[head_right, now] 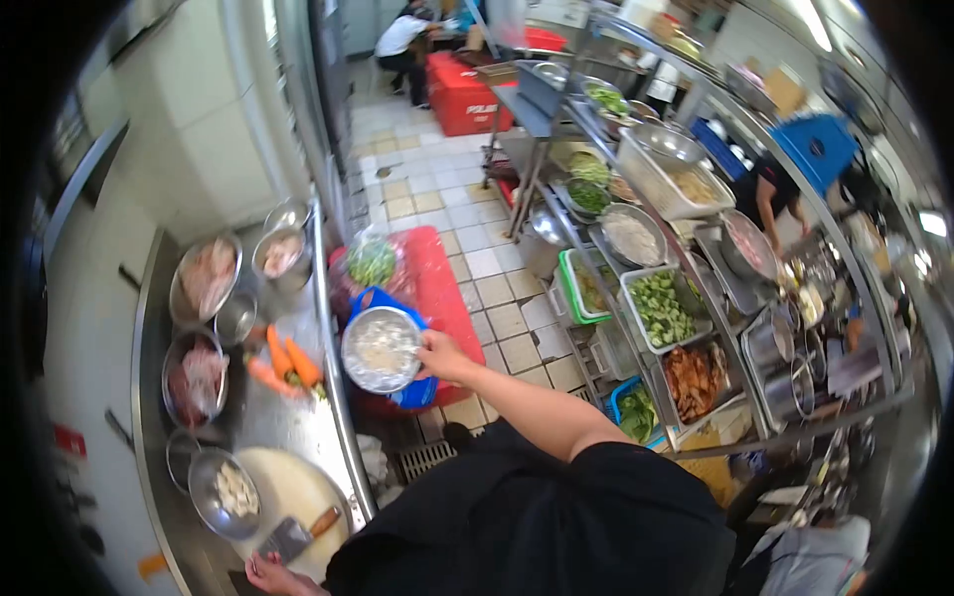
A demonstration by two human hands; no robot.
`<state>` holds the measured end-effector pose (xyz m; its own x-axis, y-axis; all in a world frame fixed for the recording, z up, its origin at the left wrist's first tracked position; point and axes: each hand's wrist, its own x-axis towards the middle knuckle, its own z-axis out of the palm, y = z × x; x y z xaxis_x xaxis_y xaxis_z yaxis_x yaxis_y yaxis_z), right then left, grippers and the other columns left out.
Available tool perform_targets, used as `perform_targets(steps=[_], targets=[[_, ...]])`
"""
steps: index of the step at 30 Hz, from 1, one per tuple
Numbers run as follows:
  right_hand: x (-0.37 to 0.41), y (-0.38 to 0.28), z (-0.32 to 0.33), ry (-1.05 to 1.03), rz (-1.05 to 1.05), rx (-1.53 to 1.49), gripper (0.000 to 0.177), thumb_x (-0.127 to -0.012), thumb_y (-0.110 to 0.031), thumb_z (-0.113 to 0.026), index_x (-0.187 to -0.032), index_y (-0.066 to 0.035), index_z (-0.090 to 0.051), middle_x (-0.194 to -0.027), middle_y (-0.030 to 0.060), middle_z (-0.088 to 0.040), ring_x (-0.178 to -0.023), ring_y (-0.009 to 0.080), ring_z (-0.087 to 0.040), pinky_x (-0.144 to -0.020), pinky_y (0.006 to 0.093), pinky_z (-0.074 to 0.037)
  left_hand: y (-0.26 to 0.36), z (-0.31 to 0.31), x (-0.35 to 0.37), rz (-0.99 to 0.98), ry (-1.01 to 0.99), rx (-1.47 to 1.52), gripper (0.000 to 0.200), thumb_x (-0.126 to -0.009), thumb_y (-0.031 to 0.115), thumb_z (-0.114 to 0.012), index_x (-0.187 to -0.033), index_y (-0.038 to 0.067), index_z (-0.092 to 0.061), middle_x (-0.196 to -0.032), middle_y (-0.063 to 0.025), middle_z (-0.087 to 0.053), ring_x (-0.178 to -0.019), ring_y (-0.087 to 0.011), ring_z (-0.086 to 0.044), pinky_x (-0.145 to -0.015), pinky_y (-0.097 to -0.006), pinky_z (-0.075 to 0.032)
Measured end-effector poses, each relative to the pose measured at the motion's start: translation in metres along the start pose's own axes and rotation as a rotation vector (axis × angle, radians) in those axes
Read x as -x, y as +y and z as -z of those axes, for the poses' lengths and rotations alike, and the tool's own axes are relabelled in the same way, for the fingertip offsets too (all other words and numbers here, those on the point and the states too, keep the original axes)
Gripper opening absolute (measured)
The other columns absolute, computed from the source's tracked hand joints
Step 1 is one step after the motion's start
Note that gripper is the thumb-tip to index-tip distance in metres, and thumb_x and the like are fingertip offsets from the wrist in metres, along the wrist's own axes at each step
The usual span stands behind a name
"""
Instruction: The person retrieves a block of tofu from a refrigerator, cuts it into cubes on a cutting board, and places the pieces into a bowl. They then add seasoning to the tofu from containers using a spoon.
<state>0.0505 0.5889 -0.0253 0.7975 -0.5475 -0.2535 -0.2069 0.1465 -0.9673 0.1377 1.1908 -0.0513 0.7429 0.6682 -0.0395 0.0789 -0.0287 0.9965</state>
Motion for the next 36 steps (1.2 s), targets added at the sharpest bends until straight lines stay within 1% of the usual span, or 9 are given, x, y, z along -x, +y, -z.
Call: perform_targets(steps=[3,5,10,12,16,19,23,29,36], targets=[[0.016,0.006,0.108,0.241,-0.078,-0.115,0.011,-0.107,-0.009,-0.063,-0.116,-0.002,-0.06,-0.105,0.0092,-0.071,-0.091,0.0222,-0.076,-0.075,0.0398,-0.069,-0.026,-0.012,-0.023,-0.177,-0.141,0.01,0.033,-0.108,0.022,-0.069,-0.133,0.005,-0.056,-0.117,-0.0097,-0.074,-0.081,-0.0159,-0.063,-0.071,-0.0303,-0.056],[0.036,0.003,0.171,0.442,-0.015,-0.3,0.008,-0.106,-0.008,-0.063,-0.111,-0.003,-0.059,-0.103,0.0104,-0.071,-0.089,0.023,-0.076,-0.072,0.0393,-0.068,0.036,-0.048,0.027,-0.522,0.001,-0.299,0.026,-0.108,0.02,-0.067,-0.121,-0.002,-0.068,-0.112,-0.0168,-0.073,-0.093,-0.0255,-0.069,-0.084,-0.0439,-0.057],[0.108,-0.054,0.357,0.621,0.252,-0.462,0.008,-0.106,-0.009,-0.064,-0.111,-0.003,-0.061,-0.103,0.0111,-0.071,-0.085,0.022,-0.074,-0.072,0.0382,-0.068,0.058,-0.14,0.135,-0.314,-0.28,-0.005,0.037,-0.105,0.026,-0.072,-0.13,0.001,-0.062,-0.108,-0.0215,-0.071,-0.094,-0.0342,-0.068,-0.093,-0.0482,-0.056],[0.152,-0.116,0.416,0.782,0.356,-0.428,0.009,-0.107,-0.01,-0.063,-0.115,-0.004,-0.062,-0.105,0.0115,-0.073,-0.083,0.021,-0.074,-0.071,0.0379,-0.067,0.033,-0.195,0.174,-0.238,-0.364,-0.036,0.033,-0.11,0.022,-0.068,-0.135,0.005,-0.055,-0.121,-0.0092,-0.072,-0.084,-0.0149,-0.062,-0.071,-0.0286,-0.054],[0.217,-0.16,0.586,1.06,0.607,-0.377,0.012,-0.109,-0.01,-0.06,-0.119,-0.004,-0.063,-0.106,0.0115,-0.075,-0.08,0.0203,-0.073,-0.073,0.0367,-0.066,0.047,-0.293,0.319,-0.109,-0.625,-0.005,0.035,-0.108,0.014,-0.065,-0.14,0.007,-0.054,-0.126,-0.0093,-0.067,-0.087,-0.0114,-0.061,-0.068,-0.0238,-0.051],[0.228,-0.194,0.699,1.139,0.7,-0.277,0.011,-0.109,-0.009,-0.059,-0.118,-0.004,-0.063,-0.107,0.0123,-0.075,-0.081,0.0206,-0.074,-0.075,0.0358,-0.066,0.025,-0.355,0.385,-0.249,-0.844,0.108,0.038,-0.107,0.009,-0.065,-0.143,0.007,-0.053,-0.126,-0.0092,-0.066,-0.089,-0.01,-0.06,-0.067,-0.0221,-0.051],[0.187,-0.243,0.839,1.123,0.702,-0.277,0.015,-0.108,-0.01,-0.059,-0.119,-0.002,-0.062,-0.109,0.015,-0.075,-0.085,0.0245,-0.077,-0.078,0.039,-0.068,0.096,-0.385,0.471,-0.402,-0.93,-0.051,0.045,-0.104,0.008,-0.068,-0.146,0.005,-0.054,-0.126,-0.0093,-0.067,-0.092,-0.013,-0.062,-0.073,-0.0258,-0.052],[0.059,-0.33,0.886,1.0,0.469,-0.159,0.034,-0.108,-0.018,-0.054,-0.13,0.007,-0.054,-0.11,0.0235,-0.072,-0.089,0.0339,-0.079,-0.08,0.043,-0.07,0.108,-0.483,0.472,-0.43,-0.968,-0.179,0.043,-0.102,0.009,-0.068,-0.143,0.004,-0.057,-0.122,-0.0097,-0.069,-0.095,-0.0136,-0.063,-0.076,-0.0274,-0.05],[-0.076,-0.424,0.914,0.923,0.158,0.156,0.03,-0.106,-0.023,-0.058,-0.119,0.004,-0.062,-0.1,0.0177,-0.074,-0.076,0.026,-0.077,-0.072,0.0405,-0.071,0.077,-0.692,0.467,-0.395,-0.986,-0.187,0.029,-0.1,0.007,-0.067,-0.128,0.003,-0.065,-0.115,-0.0085,-0.071,-0.098,-0.0165,-0.066,-0.085,-0.0323,-0.054]])
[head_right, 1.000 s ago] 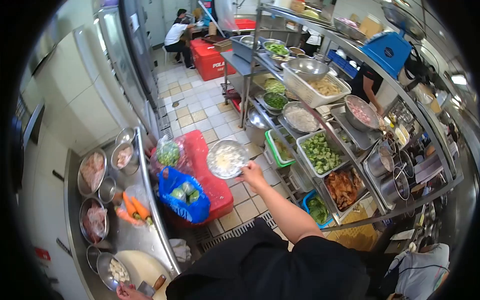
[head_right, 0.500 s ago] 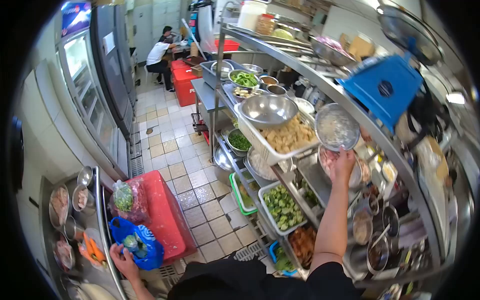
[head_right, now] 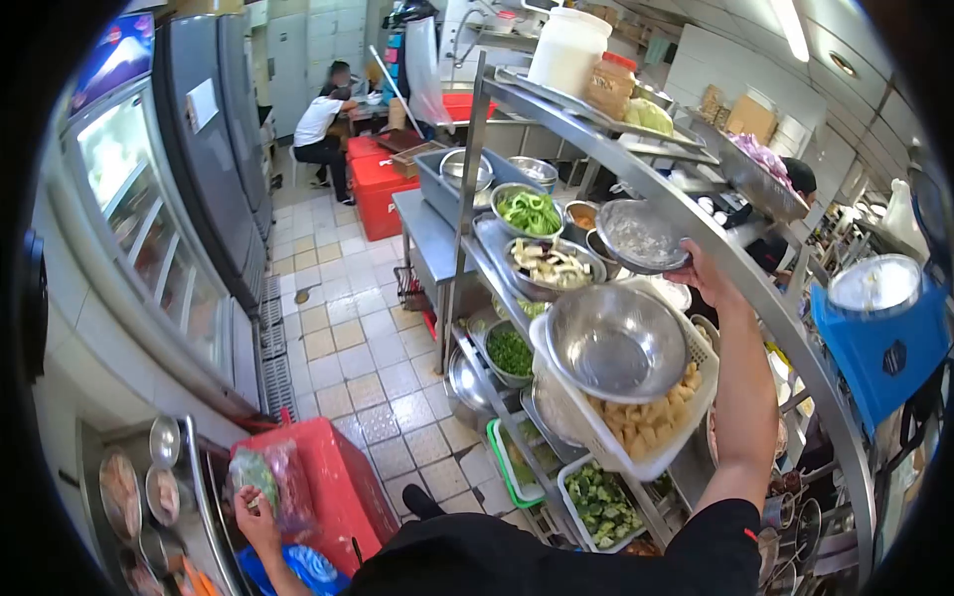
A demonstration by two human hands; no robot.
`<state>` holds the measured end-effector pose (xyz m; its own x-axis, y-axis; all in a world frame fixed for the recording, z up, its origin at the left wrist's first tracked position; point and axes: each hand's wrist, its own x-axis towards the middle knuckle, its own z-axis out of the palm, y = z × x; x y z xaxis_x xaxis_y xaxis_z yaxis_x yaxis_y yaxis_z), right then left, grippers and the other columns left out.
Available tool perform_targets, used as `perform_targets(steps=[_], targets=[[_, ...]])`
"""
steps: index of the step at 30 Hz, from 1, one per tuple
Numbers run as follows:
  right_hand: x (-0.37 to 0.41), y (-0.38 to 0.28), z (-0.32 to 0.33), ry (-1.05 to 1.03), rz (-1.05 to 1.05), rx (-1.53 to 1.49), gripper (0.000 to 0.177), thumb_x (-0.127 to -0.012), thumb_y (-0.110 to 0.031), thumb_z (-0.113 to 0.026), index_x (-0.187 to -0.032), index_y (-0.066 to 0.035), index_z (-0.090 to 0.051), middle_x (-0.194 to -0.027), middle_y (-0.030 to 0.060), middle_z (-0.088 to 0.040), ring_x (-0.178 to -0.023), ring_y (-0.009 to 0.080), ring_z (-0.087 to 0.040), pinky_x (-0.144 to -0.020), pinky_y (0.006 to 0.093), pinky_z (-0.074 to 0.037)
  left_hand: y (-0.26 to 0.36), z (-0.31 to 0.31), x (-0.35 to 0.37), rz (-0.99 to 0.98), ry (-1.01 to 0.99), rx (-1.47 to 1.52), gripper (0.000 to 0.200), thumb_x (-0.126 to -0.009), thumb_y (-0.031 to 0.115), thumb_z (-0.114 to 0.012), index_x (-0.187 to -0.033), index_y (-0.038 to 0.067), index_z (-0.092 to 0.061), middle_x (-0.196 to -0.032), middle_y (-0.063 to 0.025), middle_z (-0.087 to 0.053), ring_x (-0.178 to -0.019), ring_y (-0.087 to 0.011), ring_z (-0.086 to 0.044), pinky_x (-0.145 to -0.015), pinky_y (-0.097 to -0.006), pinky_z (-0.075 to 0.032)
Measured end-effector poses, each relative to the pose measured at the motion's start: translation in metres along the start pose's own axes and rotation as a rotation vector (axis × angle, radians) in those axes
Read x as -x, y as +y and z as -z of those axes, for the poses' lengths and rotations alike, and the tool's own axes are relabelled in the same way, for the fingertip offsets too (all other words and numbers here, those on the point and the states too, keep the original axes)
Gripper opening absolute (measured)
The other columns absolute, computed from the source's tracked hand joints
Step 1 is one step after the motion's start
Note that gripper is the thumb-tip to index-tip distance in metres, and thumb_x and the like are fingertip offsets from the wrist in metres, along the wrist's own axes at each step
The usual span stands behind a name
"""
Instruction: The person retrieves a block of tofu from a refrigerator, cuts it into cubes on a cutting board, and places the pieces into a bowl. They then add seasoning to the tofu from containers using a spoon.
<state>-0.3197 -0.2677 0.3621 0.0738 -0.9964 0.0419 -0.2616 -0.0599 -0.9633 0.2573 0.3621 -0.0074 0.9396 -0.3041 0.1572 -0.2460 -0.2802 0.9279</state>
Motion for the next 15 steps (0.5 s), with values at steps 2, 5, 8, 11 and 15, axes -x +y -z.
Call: perform_targets(steps=[2,5,8,11,15], targets=[[-0.036,-0.013,-0.012,0.036,0.008,0.098,0.035,-0.107,-0.027,-0.059,-0.127,0.001,-0.062,-0.104,0.0138,-0.075,-0.077,0.0215,-0.077,-0.071,0.0383,-0.071,0.029,-0.037,-0.047,-0.033,-0.048,-0.066,0.031,-0.099,0.007,-0.067,-0.129,0.002,-0.065,-0.115,-0.0092,-0.072,-0.1,-0.0182,-0.068,-0.085,-0.033,-0.054],[-0.095,-0.019,-0.032,-0.155,0.215,0.022,0.041,-0.11,-0.029,-0.057,-0.145,-0.007,-0.056,-0.106,0.0077,-0.074,-0.073,0.0169,-0.075,-0.071,0.035,-0.07,0.031,-0.093,-0.119,-0.123,-0.134,-0.086,0.033,-0.098,0.007,-0.068,-0.13,0.001,-0.065,-0.117,-0.0097,-0.073,-0.1,-0.0184,-0.069,-0.086,-0.0333,-0.055],[-0.162,-0.029,-0.083,-0.059,-0.004,0.141,0.027,-0.111,-0.024,-0.053,-0.129,-0.006,-0.062,-0.101,0.0107,-0.074,-0.071,0.0215,-0.075,-0.067,0.0367,-0.069,0.059,-0.139,-0.169,-0.152,-0.209,-0.056,0.033,-0.098,0.004,-0.069,-0.131,0.0,-0.065,-0.117,-0.0104,-0.072,-0.1,-0.0184,-0.069,-0.088,-0.0349,-0.056],[-0.265,-0.003,-0.119,0.145,-0.114,0.118,0.02,-0.108,-0.018,-0.055,-0.116,-0.001,-0.064,-0.091,0.0149,-0.073,-0.071,0.0254,-0.075,-0.066,0.0369,-0.069,0.088,-0.179,-0.211,-0.03,-0.303,0.059,0.037,-0.099,0.003,-0.07,-0.136,0.002,-0.063,-0.122,-0.0113,-0.07,-0.104,-0.0197,-0.068,-0.091,-0.0343,-0.056],[-0.396,0.041,-0.189,0.157,-0.274,-0.168,0.03,-0.108,-0.013,-0.053,-0.131,0.005,-0.057,-0.119,0.0237,-0.069,-0.095,0.0349,-0.076,-0.078,0.0443,-0.071,0.053,-0.201,-0.295,-0.051,-0.214,0.042,0.056,-0.097,0.001,-0.07,-0.15,0.005,-0.053,-0.134,-0.0134,-0.062,-0.111,-0.0188,-0.064,-0.097,-0.0328,-0.054]])
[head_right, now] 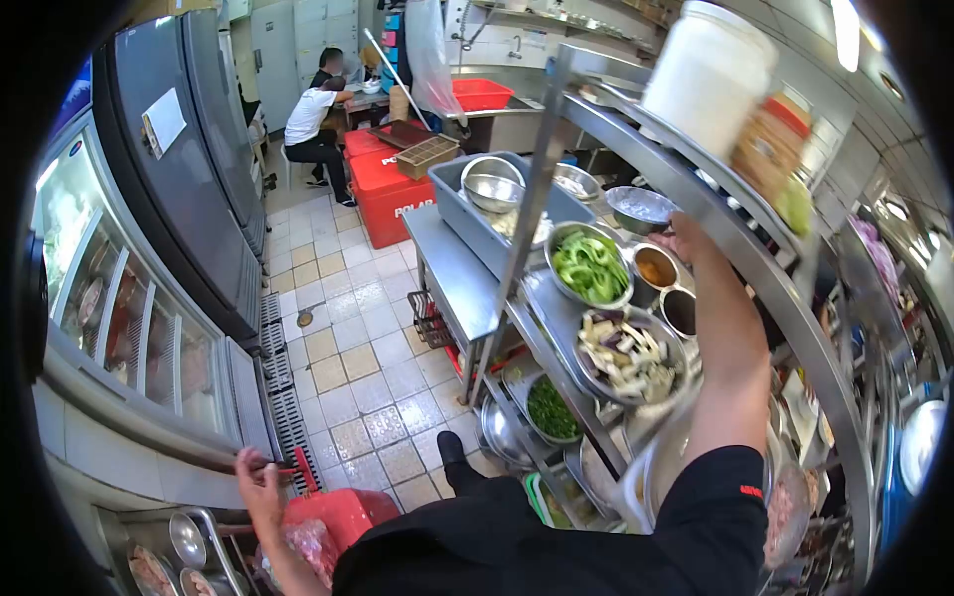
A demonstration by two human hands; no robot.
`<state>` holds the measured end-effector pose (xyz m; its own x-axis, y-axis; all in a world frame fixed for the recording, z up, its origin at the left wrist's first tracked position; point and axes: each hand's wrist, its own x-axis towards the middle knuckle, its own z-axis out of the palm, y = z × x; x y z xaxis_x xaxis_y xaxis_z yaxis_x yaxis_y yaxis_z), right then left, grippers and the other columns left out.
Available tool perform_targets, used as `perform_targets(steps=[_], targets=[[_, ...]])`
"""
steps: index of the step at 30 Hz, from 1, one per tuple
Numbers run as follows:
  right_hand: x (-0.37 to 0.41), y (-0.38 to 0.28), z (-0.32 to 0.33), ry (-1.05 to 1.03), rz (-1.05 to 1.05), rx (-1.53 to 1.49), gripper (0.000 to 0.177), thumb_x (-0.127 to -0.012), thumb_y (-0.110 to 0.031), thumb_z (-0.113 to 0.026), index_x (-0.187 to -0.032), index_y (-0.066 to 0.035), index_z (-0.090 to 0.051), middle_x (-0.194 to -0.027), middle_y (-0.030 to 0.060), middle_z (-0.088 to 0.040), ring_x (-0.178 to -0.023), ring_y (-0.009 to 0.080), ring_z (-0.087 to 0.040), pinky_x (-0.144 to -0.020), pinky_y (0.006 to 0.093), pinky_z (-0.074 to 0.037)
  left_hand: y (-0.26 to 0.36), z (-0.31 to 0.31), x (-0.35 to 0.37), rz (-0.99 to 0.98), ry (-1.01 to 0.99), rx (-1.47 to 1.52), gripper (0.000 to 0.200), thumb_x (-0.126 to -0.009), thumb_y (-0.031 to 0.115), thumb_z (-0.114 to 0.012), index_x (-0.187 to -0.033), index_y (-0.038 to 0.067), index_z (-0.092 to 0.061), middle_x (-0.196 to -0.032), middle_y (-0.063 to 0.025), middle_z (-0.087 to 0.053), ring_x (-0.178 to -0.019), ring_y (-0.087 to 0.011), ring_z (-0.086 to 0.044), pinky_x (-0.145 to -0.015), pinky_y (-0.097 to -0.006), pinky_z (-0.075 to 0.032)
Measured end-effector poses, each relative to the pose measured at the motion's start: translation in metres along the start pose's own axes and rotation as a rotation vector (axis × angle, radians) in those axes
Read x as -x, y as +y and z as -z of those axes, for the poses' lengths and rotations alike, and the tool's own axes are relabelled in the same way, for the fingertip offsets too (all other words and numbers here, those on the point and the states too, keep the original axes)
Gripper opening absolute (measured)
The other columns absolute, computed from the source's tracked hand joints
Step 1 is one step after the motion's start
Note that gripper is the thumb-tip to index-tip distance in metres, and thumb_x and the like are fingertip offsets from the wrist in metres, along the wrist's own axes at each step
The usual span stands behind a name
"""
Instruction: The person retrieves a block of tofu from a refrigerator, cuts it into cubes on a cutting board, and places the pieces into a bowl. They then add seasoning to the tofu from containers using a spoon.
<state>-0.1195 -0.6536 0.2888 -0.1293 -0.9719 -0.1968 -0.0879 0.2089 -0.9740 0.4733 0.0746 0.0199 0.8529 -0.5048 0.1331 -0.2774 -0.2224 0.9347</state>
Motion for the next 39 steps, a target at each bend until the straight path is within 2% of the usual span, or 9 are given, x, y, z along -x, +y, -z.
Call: perform_targets(steps=[3,8,10,17,21,24,26,33,39], targets=[[-0.156,0.044,-0.045,-0.106,0.023,-0.31,0.033,-0.105,-0.006,-0.053,-0.136,0.006,-0.055,-0.131,0.0255,-0.063,-0.119,0.042,-0.067,-0.096,0.0583,-0.067,-0.034,0.057,-0.079,-0.167,0.275,-0.193,0.061,-0.099,0.009,-0.067,-0.158,0.007,-0.048,-0.144,-0.0152,-0.056,-0.127,-0.0229,-0.057,-0.101,-0.0341,-0.05],[-0.284,0.072,-0.129,-0.039,-0.111,-0.343,0.039,-0.102,0.001,-0.05,-0.138,-0.007,-0.062,-0.124,0.019,-0.07,-0.117,0.0362,-0.071,-0.1,0.0581,-0.065,-0.123,0.257,-0.214,0.287,0.873,0.287,0.068,-0.108,0.029,-0.066,-0.167,0.016,-0.035,-0.148,-0.0148,-0.061,-0.132,-0.028,-0.057,-0.105,-0.0467,-0.051],[-0.373,0.1,-0.132,-0.153,-0.016,-0.417,0.037,-0.102,0.0,-0.052,-0.137,-0.007,-0.062,-0.119,0.0179,-0.072,-0.113,0.0346,-0.073,-0.099,0.0571,-0.065,-0.06,0.258,-0.229,0.278,1.028,0.319,0.073,-0.109,0.034,-0.062,-0.17,0.017,-0.025,-0.16,-0.0182,-0.053,-0.14,-0.0339,-0.053,-0.114,-0.0532,-0.046],[-0.357,0.032,-0.193,0.088,0.076,-0.325,0.053,-0.111,-0.048,-0.061,-0.128,0.003,-0.06,-0.122,0.0233,-0.07,-0.1,0.0371,-0.077,-0.084,0.0468,-0.068,-0.027,0.336,-0.312,0.298,1.019,-0.191,0.059,-0.107,0.037,-0.063,-0.159,0.01,-0.057,-0.175,-0.019,-0.033,-0.153,-0.0338,-0.042,-0.126,-0.0526,-0.034],[-0.251,-0.02,-0.162,-0.141,0.253,-0.348,0.046,-0.109,-0.047,-0.067,-0.109,-0.001,-0.071,-0.115,0.0236,-0.076,-0.099,0.0367,-0.076,-0.093,0.0457,-0.064,-0.03,0.363,-0.363,0.244,1.033,-0.054,0.053,-0.105,0.037,-0.061,-0.146,0.005,-0.069,-0.154,-0.017,-0.061,-0.139,-0.0324,-0.055,-0.123,-0.0521,-0.038],[-0.165,-0.043,-0.134,-0.298,0.156,-0.226,0.046,-0.116,-0.03,-0.052,-0.151,0.0,-0.051,-0.159,0.025,-0.055,-0.143,0.0383,-0.057,-0.122,0.0476,-0.047,-0.096,0.403,-0.371,-0.258,1.012,-0.483,0.035,-0.097,0.031,-0.069,-0.118,0.005,-0.078,-0.115,-0.0075,-0.072,-0.105,-0.022,-0.063,-0.092,-0.0428,-0.052],[-0.119,-0.037,-0.101,-0.3,0.16,-0.025,0.056,-0.118,-0.034,-0.042,-0.165,-0.003,-0.039,-0.171,0.0184,-0.043,-0.155,0.0341,-0.045,-0.131,0.0483,-0.034,-0.066,0.383,-0.398,-0.018,1.335,-0.001,0.016,-0.08,0.017,-0.08,-0.085,0.005,-0.071,-0.084,-0.0031,-0.066,-0.081,-0.0192,-0.056,-0.073,-0.0398,-0.048],[0.2,-0.03,-0.188,-0.121,0.324,0.564,0.052,-0.115,-0.02,-0.046,-0.166,-0.008,-0.042,-0.167,0.0203,-0.046,-0.152,0.0367,-0.046,-0.127,0.0478,-0.038,-0.055,0.297,-0.429,-0.193,1.755,-0.127,0.048,-0.08,0.011,-0.08,-0.118,-0.014,-0.063,-0.114,-0.027,-0.071,-0.097,-0.0327,-0.067,-0.092,-0.0454,-0.055],[0.251,-0.033,-0.311,-0.347,0.558,0.584,0.053,-0.112,-0.006,-0.05,-0.164,-0.013,-0.048,-0.161,0.0244,-0.051,-0.145,0.0411,-0.054,-0.119,0.0494,-0.05,-0.043,0.284,-0.427,-0.179,1.771,0.116,0.046,-0.076,0.001,-0.076,-0.117,-0.012,-0.062,-0.113,-0.0196,-0.068,-0.097,-0.0289,-0.065,-0.093,-0.0433,-0.054]])
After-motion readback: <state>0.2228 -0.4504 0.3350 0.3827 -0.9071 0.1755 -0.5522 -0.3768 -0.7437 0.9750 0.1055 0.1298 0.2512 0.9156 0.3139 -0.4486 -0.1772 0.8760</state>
